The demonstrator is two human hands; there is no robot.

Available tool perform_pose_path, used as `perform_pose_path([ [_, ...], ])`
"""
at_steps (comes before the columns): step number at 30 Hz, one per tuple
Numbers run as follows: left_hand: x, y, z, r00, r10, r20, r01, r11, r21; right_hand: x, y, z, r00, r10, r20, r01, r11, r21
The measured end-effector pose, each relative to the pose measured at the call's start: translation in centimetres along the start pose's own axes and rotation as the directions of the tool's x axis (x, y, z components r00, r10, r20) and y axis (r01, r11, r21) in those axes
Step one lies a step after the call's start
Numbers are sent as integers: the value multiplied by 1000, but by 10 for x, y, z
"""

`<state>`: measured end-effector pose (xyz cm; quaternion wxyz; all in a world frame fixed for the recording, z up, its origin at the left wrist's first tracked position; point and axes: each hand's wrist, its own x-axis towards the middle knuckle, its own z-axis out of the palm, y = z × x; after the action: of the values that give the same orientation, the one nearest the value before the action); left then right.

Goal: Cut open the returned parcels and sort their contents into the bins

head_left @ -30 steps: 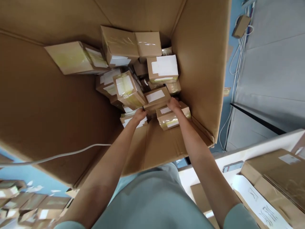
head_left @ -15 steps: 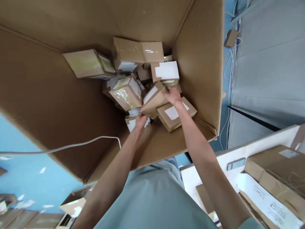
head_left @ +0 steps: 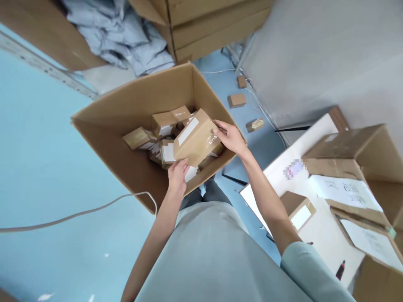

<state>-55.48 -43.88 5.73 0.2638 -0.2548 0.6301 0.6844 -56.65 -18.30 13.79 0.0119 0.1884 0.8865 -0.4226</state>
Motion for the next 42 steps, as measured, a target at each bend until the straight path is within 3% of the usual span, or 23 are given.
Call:
perform_pose_path([
  [3,-46,9,35,992,-24,124,36,995,-97,-70,10,-62,984,-86,-159,96,994,52],
  [6,-98,-1,77,952,-65,298,95,991,-89,-140,38,-122,947,-59,-315,73,997,33],
  [9,-151,-35,121,867,-153,475,165,986,16,-204,85,-169,921,54,-385,-56,998,7],
  [12,-201,-90,162,768,-313,559,259,950,177,-262,143,-198,899,228,-375,-250,968,-10],
  [15,-245,-157,197,697,-495,519,354,867,351,-317,200,-211,850,419,-320,-467,880,-89],
  [18,-279,-219,224,654,-602,459,385,786,483,-369,248,-218,805,535,-255,-586,784,-206],
  [21,-304,-266,244,624,-646,440,380,742,552,-410,290,-225,767,605,-212,-641,728,-244],
  [23,-318,-288,253,597,-676,432,374,711,596,-431,313,-232,714,675,-185,-699,675,-236],
  [25,-330,-304,259,557,-713,426,365,671,645,-447,330,-239,665,729,-161,-744,628,-229],
  [27,-341,-314,261,501,-755,422,352,624,698,-458,340,-243,649,746,-149,-756,612,-232],
  [30,-347,-313,259,410,-807,426,333,567,753,-466,339,-242,661,731,-170,-745,613,-262],
  [33,-330,-293,256,351,-773,529,296,627,720,-455,323,-225,710,643,-288,-703,675,-225],
  [35,-305,-270,252,368,-673,642,260,737,624,-434,306,-208,783,547,-298,-608,775,-174],
  [36,-288,-256,248,401,-611,683,249,790,560,-421,296,-197,818,499,-288,-554,818,-156],
  [39,-230,-209,226,570,-458,682,283,889,361,-368,259,-161,902,367,-228,-402,906,-131],
  [42,-171,-163,184,713,-370,596,316,928,199,-307,215,-117,952,271,-141,-287,951,-112],
])
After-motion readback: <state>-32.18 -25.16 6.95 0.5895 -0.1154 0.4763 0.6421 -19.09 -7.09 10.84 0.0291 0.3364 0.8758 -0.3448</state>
